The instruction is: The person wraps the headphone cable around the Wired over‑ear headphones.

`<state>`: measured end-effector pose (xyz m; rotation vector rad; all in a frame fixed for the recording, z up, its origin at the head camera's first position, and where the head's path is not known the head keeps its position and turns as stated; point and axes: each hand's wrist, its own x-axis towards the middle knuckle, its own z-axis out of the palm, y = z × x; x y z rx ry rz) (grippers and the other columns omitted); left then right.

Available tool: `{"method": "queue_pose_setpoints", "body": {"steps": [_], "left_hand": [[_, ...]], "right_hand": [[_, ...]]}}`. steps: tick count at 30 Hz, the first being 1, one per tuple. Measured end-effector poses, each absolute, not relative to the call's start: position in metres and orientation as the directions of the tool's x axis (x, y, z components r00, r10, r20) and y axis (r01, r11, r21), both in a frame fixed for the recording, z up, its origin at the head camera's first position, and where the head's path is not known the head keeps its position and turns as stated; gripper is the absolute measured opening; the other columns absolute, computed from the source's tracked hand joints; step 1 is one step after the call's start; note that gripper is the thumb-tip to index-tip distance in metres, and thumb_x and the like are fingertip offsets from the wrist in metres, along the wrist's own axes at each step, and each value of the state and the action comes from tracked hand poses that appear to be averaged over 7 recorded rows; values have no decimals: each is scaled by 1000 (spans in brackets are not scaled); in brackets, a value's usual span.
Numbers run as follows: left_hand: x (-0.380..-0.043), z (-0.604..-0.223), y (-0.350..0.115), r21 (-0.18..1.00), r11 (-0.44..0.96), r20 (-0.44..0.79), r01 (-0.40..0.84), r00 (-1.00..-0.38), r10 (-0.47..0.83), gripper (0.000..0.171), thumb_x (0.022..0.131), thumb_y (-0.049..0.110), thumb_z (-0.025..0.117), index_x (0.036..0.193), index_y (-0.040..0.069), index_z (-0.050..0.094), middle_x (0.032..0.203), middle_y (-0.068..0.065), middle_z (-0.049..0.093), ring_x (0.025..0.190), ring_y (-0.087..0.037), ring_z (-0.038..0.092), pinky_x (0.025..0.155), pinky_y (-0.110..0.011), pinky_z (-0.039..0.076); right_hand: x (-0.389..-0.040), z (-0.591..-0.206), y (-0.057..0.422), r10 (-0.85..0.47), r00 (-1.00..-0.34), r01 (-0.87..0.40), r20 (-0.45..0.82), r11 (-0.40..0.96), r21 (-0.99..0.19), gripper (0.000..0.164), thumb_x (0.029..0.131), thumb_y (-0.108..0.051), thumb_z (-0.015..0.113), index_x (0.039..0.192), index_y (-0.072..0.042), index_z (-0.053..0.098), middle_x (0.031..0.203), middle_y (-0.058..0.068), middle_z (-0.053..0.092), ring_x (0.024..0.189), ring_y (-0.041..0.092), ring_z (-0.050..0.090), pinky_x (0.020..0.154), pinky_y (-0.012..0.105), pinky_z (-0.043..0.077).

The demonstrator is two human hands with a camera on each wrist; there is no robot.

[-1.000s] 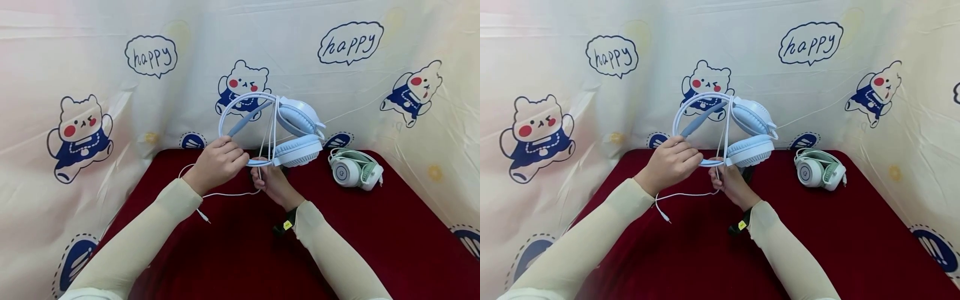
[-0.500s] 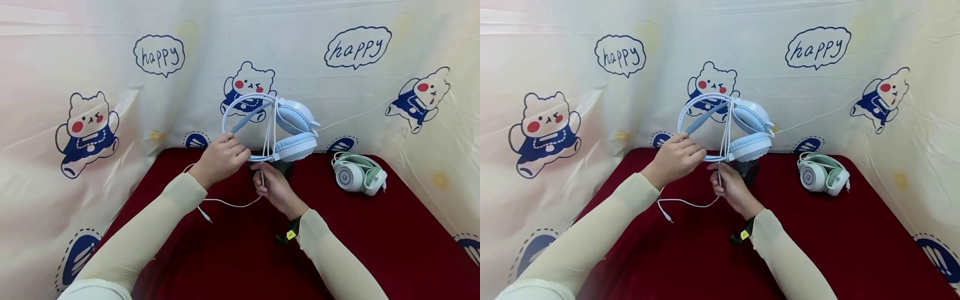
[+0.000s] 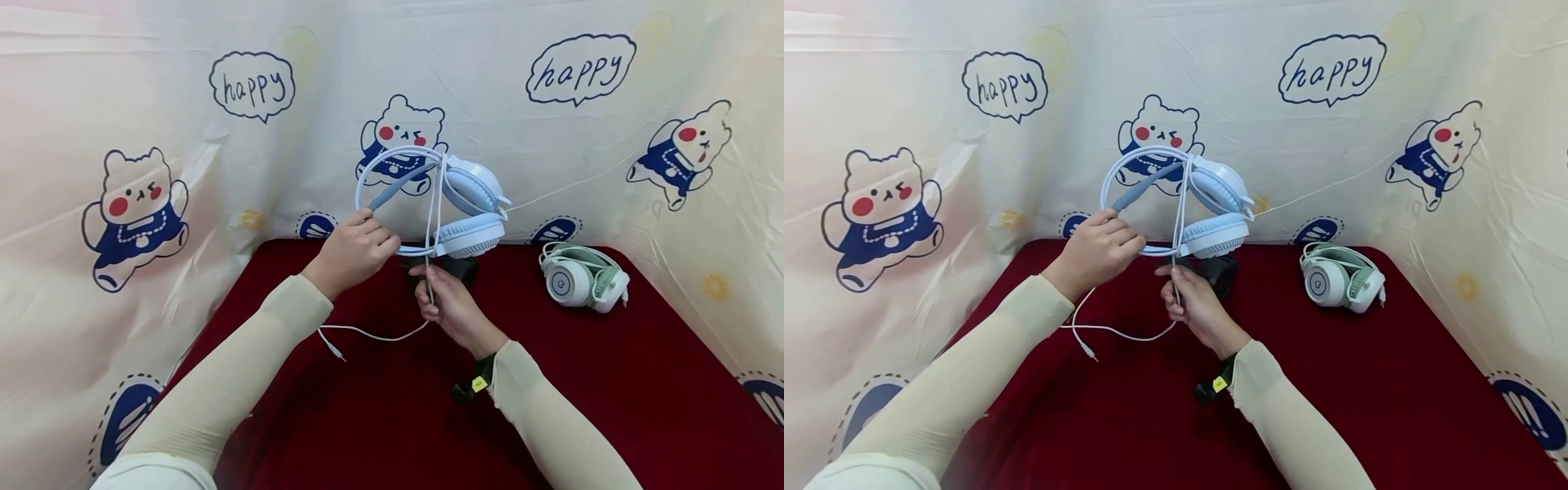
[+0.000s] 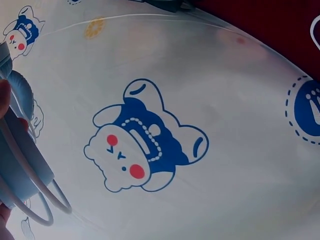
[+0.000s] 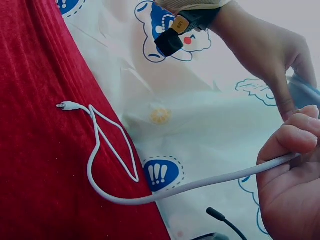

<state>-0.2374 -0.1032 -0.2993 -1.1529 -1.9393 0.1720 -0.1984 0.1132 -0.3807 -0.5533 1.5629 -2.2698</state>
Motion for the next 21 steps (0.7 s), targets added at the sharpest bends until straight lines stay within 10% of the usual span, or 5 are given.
{"method": "queue_pose_setpoints", "body": {"steps": [21], "left_hand": [[-255, -301, -114, -529, 586, 531, 614, -299, 793, 7, 87, 5, 72, 94, 6, 72, 88, -10, 73, 83, -28, 67, 87, -38, 44]], "right_hand": [[-178, -368, 134, -601, -789, -163, 131, 0, -987, 33, 97, -21, 61, 125, -5, 54, 70, 10, 50, 52, 18, 46, 49, 27, 43]]}}
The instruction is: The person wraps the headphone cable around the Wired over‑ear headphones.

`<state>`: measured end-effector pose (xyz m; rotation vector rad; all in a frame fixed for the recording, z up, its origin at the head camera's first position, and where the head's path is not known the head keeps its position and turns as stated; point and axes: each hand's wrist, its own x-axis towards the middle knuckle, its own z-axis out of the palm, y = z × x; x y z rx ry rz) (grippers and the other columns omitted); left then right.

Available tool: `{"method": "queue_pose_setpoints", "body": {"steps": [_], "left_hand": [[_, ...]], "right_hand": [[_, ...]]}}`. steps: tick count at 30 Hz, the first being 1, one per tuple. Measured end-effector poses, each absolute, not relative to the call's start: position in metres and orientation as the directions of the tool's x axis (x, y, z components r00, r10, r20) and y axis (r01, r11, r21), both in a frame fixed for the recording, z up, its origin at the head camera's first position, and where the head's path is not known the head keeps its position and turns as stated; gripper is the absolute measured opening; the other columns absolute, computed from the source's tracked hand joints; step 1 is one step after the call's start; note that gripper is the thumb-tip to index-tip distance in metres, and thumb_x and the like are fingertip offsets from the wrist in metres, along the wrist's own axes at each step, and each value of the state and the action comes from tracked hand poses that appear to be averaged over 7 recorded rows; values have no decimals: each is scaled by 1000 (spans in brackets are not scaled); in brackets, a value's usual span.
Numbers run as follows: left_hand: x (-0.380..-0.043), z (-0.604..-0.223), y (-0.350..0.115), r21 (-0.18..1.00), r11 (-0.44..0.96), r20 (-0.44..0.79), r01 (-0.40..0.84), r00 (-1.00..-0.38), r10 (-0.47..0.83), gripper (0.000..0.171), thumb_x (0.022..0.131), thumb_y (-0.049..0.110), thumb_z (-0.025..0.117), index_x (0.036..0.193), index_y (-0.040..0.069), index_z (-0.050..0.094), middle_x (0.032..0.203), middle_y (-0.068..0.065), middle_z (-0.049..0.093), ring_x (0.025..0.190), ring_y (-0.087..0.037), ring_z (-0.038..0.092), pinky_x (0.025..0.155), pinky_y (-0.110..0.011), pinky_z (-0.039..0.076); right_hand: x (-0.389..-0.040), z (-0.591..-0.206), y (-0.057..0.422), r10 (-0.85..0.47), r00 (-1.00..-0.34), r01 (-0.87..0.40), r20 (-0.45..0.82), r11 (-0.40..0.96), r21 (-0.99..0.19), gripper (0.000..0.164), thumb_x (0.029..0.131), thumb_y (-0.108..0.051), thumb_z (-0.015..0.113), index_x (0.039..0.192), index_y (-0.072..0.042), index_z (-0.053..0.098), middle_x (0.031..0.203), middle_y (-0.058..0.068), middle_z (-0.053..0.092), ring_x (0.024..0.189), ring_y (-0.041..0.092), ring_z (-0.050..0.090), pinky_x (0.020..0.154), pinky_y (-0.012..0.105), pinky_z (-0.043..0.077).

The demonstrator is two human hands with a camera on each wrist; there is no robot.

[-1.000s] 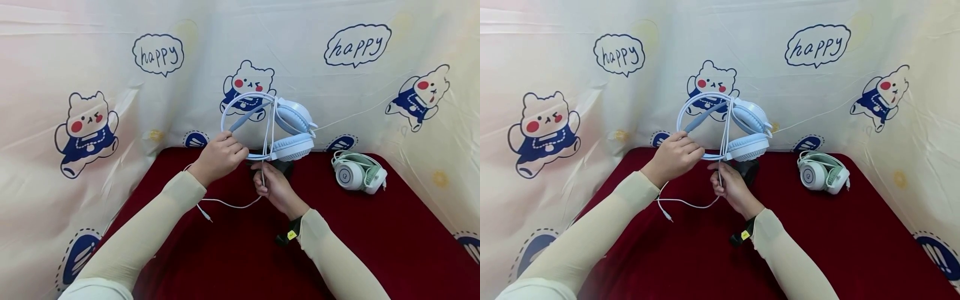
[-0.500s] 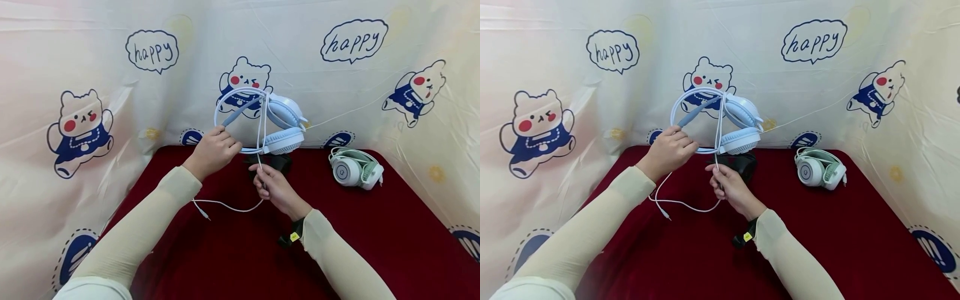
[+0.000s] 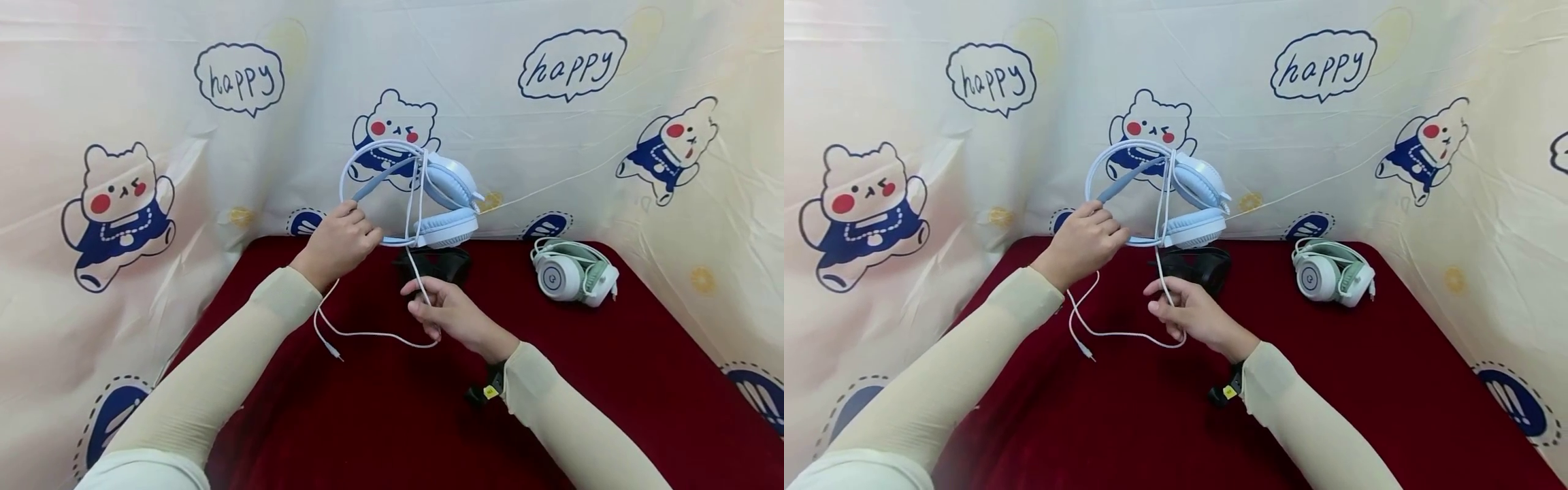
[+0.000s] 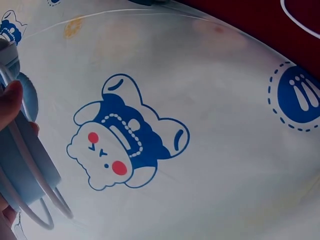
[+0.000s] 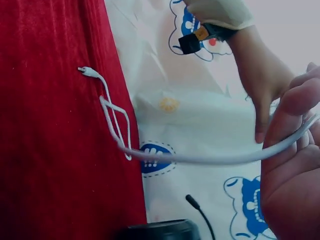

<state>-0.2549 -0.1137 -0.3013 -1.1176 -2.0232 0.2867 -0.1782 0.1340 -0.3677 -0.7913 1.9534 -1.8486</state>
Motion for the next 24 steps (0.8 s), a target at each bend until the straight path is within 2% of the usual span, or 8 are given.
{"method": "queue_pose_setpoints", "body": {"steps": [4, 7, 15, 21, 24], "left_hand": [[-255, -303, -118, -540, 579, 507, 611, -313, 803, 6, 87, 3, 71, 93, 6, 72, 88, -11, 73, 84, -28, 66, 87, -38, 44], [-255, -305, -121, -550, 566, 490, 614, -312, 814, 7, 89, 2, 69, 93, 6, 72, 88, -11, 73, 85, -28, 66, 88, -39, 43], [-252, -307, -130, -577, 562, 432, 593, -362, 826, 15, 86, 2, 72, 100, 9, 71, 97, -11, 73, 95, -29, 65, 95, -39, 41], [-247, -309, -130, -604, 527, 408, 597, -336, 849, 17, 85, 1, 72, 101, 7, 71, 96, -11, 73, 95, -28, 65, 98, -39, 40], [-246, -312, -129, -611, 506, 400, 609, -314, 861, 13, 87, 0, 70, 98, 6, 71, 94, -10, 73, 93, -27, 65, 99, -38, 39]], "right_hand": [[-171, -359, 139, -620, -773, -190, 134, 25, -981, 36, 95, -23, 64, 125, -6, 54, 78, 23, 51, 52, 20, 48, 49, 28, 46], [-167, -352, 144, -629, -764, -207, 146, 25, -978, 37, 94, -21, 65, 125, -4, 53, 83, 26, 52, 51, 21, 49, 49, 29, 47], [-167, -339, 154, -665, -719, -265, 204, -9, -964, 39, 95, -17, 63, 126, 2, 51, 79, 13, 54, 50, 23, 51, 48, 32, 49], [-168, -327, 163, -644, -701, -370, 306, -37, -928, 31, 96, -15, 62, 123, -2, 53, 78, 18, 54, 53, 26, 55, 52, 34, 53], [-170, -317, 169, -629, -693, -406, 352, -64, -912, 31, 95, -17, 64, 120, -2, 54, 78, 15, 54, 53, 25, 56, 51, 34, 52]]}}
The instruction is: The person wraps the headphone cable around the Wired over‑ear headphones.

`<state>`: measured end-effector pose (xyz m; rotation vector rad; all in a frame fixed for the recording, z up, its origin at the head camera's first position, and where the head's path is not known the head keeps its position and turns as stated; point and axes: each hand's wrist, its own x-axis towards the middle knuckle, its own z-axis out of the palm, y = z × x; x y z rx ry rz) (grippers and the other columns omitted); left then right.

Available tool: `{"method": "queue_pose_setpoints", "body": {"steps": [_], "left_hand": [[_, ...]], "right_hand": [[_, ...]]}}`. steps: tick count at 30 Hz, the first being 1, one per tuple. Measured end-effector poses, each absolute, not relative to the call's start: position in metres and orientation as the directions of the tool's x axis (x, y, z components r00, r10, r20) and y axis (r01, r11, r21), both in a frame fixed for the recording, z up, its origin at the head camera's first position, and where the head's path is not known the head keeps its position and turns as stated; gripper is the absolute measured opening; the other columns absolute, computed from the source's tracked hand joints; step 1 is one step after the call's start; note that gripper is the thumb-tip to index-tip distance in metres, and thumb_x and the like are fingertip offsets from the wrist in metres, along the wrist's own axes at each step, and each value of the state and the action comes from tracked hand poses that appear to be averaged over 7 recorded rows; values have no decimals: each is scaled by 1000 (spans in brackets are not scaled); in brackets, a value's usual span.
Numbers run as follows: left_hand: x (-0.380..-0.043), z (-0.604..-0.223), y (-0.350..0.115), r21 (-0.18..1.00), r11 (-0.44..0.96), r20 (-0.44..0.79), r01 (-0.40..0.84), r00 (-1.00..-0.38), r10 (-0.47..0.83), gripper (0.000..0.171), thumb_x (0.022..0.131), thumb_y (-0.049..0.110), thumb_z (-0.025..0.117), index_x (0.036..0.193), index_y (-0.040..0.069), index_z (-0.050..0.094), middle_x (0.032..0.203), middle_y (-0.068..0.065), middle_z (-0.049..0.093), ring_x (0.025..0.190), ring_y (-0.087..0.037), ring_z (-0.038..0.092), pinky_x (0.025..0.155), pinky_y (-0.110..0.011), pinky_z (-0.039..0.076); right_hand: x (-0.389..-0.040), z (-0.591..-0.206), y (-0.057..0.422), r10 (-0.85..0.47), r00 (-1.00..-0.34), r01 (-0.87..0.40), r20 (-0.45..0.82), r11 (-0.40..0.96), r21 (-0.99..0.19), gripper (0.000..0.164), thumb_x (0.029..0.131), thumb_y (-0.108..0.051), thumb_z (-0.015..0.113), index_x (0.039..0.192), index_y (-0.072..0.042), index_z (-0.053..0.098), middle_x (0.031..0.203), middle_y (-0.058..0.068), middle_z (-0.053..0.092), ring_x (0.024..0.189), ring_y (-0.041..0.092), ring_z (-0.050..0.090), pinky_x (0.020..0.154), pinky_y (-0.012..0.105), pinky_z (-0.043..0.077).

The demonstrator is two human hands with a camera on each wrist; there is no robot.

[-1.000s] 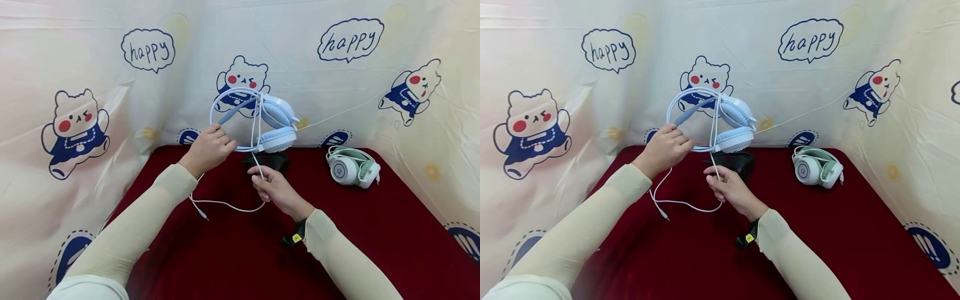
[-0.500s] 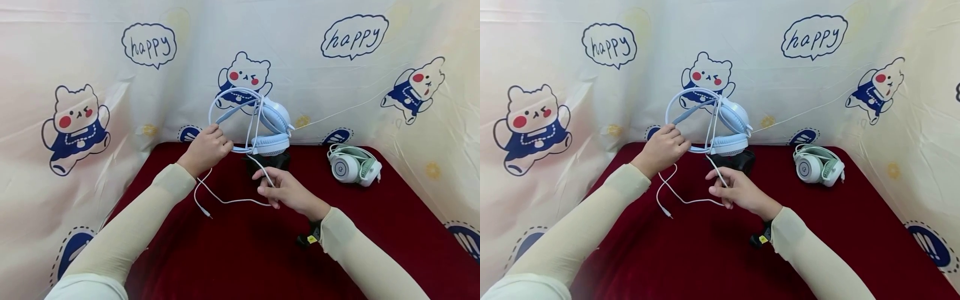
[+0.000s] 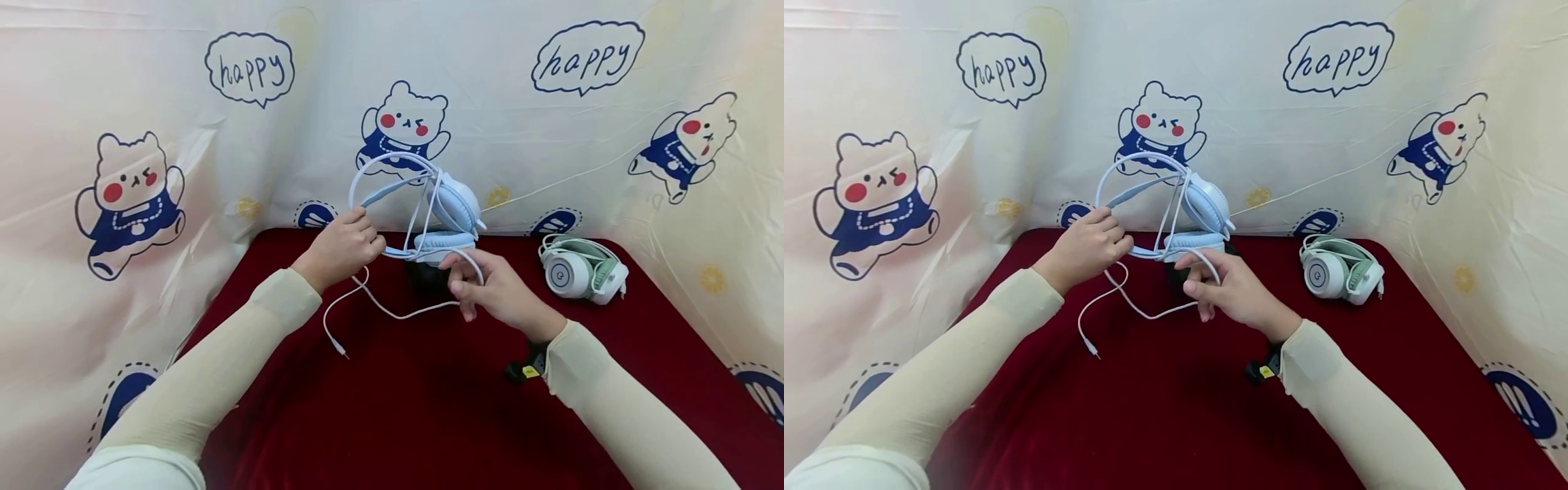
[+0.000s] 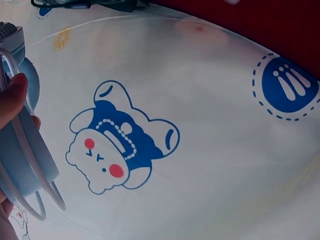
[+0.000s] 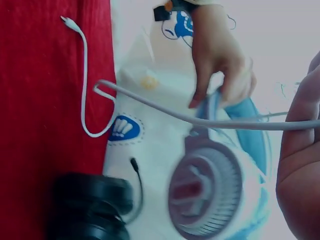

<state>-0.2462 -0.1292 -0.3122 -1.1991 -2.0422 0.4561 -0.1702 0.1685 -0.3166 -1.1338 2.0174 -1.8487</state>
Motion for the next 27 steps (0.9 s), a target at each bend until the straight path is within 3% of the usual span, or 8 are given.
{"method": "queue_pose_setpoints", "body": {"steps": [7, 13, 17, 22, 27], "left_hand": [[-245, -319, -134, -655, 464, 348, 596, -306, 886, 15, 84, 4, 74, 99, 7, 71, 93, -8, 73, 94, -27, 63, 97, -38, 39], [-242, -324, -140, -651, 443, 327, 617, -299, 897, 17, 84, 4, 75, 100, 6, 71, 93, -8, 73, 92, -27, 63, 98, -38, 40], [-238, -325, -141, -649, 431, 338, 627, -269, 902, 17, 84, 4, 74, 101, 6, 70, 94, -9, 73, 90, -26, 62, 97, -38, 41], [-227, -327, -145, -652, 405, 344, 641, -225, 911, 19, 84, 5, 75, 103, 5, 69, 96, -10, 72, 91, -26, 61, 97, -38, 41], [-216, -331, -152, -675, 368, 312, 640, -204, 928, 24, 82, 4, 77, 105, 6, 67, 100, -10, 72, 94, -27, 61, 98, -38, 41]], "right_hand": [[-178, -287, 184, -578, -645, -519, 500, -149, -841, 34, 94, -25, 65, 118, -2, 57, 72, 10, 52, 47, 22, 52, 44, 31, 47], [-181, -267, 194, -572, -604, -562, 555, -189, -805, 31, 101, -22, 51, 125, -3, 57, 71, 9, 41, 46, 18, 35, 36, 29, 29], [-182, -258, 201, -582, -627, -544, 519, -150, -826, 30, 105, -18, 42, 126, -3, 57, 71, 9, 39, 53, 19, 34, 40, 30, 28], [-181, -248, 211, -588, -693, -494, 417, -34, -869, 31, 104, -11, 43, 131, -4, 55, 70, 9, 42, 51, 20, 36, 41, 30, 31], [-182, -244, 217, -571, -742, -498, 350, 120, -859, 32, 105, -19, 42, 129, -6, 59, 70, 9, 40, 52, 22, 36, 46, 30, 34]]}}
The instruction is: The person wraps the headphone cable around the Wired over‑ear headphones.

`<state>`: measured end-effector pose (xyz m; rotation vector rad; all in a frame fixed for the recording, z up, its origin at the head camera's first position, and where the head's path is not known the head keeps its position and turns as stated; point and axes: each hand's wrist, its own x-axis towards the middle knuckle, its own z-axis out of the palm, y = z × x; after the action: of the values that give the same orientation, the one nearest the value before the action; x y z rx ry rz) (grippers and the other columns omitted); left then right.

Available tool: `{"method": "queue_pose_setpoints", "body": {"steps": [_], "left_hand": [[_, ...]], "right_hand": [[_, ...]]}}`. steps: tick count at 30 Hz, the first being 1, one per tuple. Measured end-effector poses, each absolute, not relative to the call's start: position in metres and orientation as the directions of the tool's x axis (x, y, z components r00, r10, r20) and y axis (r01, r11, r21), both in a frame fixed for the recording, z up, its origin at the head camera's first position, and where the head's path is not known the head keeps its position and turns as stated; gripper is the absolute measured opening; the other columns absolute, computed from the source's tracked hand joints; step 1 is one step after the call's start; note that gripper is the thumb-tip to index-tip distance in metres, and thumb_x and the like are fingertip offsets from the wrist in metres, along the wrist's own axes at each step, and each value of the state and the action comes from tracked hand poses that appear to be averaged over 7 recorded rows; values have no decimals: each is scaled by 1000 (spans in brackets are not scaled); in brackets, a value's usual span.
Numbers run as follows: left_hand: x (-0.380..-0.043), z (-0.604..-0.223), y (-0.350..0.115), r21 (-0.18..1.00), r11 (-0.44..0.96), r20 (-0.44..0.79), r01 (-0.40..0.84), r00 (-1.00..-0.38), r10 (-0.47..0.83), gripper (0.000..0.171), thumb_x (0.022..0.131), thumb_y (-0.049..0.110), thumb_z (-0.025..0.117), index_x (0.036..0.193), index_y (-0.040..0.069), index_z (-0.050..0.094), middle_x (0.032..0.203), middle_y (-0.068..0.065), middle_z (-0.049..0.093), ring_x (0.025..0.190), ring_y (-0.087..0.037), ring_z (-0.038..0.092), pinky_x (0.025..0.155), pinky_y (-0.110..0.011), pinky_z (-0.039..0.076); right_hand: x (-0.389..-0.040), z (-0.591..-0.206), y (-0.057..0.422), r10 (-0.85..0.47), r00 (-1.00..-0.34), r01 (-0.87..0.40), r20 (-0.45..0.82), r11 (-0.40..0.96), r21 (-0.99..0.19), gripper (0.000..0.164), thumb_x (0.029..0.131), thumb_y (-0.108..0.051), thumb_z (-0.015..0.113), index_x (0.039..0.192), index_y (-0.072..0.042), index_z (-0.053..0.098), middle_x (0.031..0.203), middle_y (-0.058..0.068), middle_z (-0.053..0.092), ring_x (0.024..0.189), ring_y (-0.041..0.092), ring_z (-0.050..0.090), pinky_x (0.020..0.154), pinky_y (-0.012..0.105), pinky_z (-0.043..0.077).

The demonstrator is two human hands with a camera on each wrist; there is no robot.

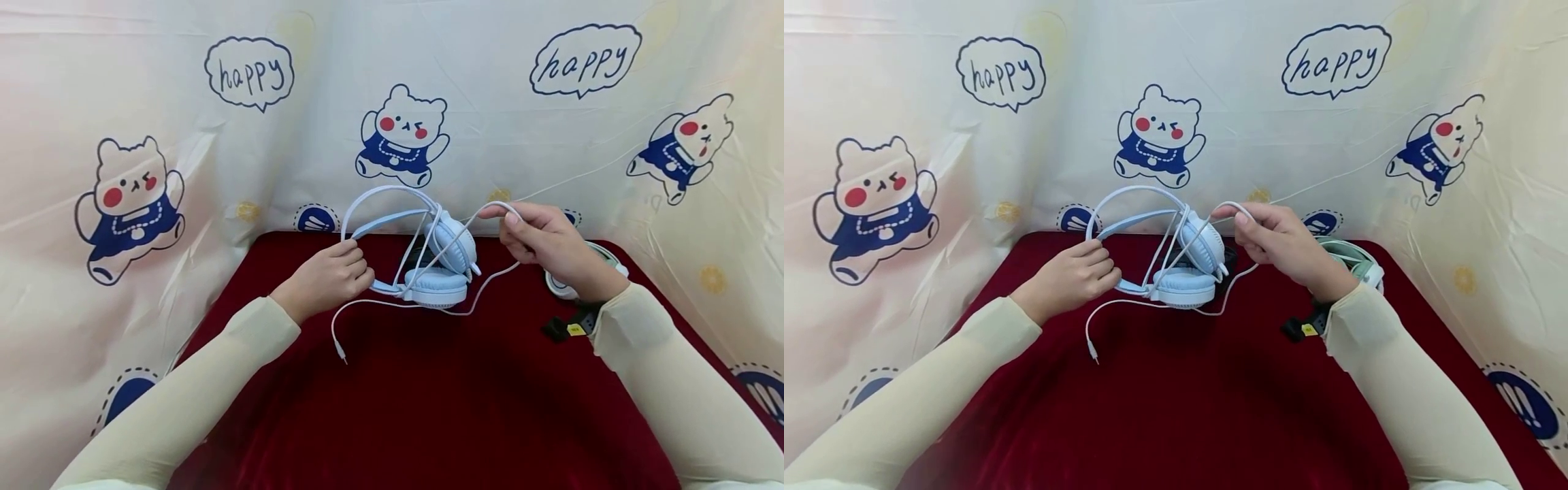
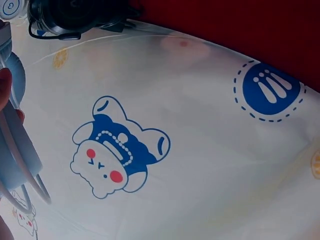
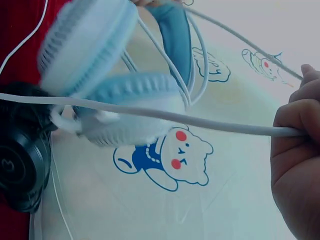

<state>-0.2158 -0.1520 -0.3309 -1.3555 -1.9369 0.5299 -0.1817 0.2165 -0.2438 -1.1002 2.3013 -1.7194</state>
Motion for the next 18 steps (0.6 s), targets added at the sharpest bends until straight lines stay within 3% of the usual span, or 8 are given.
{"method": "queue_pose_setpoints", "body": {"steps": [13, 18], "left_hand": [[-198, -337, -159, -719, 263, 259, 643, -103, 960, 26, 82, 5, 77, 105, 7, 66, 100, -9, 71, 94, -25, 61, 100, -37, 41], [-192, -335, -160, -722, 248, 272, 646, -65, 960, 19, 88, 0, 67, 106, 6, 66, 100, -9, 70, 95, -25, 60, 102, -38, 39]], "right_hand": [[-194, -239, 214, -596, -750, -496, 286, 223, -839, 29, 106, -23, 40, 116, -7, 61, 74, 11, 40, 54, 23, 36, 48, 28, 37], [-202, -236, 216, -579, -772, -465, 263, 232, -854, 30, 106, -27, 39, 107, -5, 59, 75, 11, 40, 57, 22, 35, 47, 27, 33]]}}
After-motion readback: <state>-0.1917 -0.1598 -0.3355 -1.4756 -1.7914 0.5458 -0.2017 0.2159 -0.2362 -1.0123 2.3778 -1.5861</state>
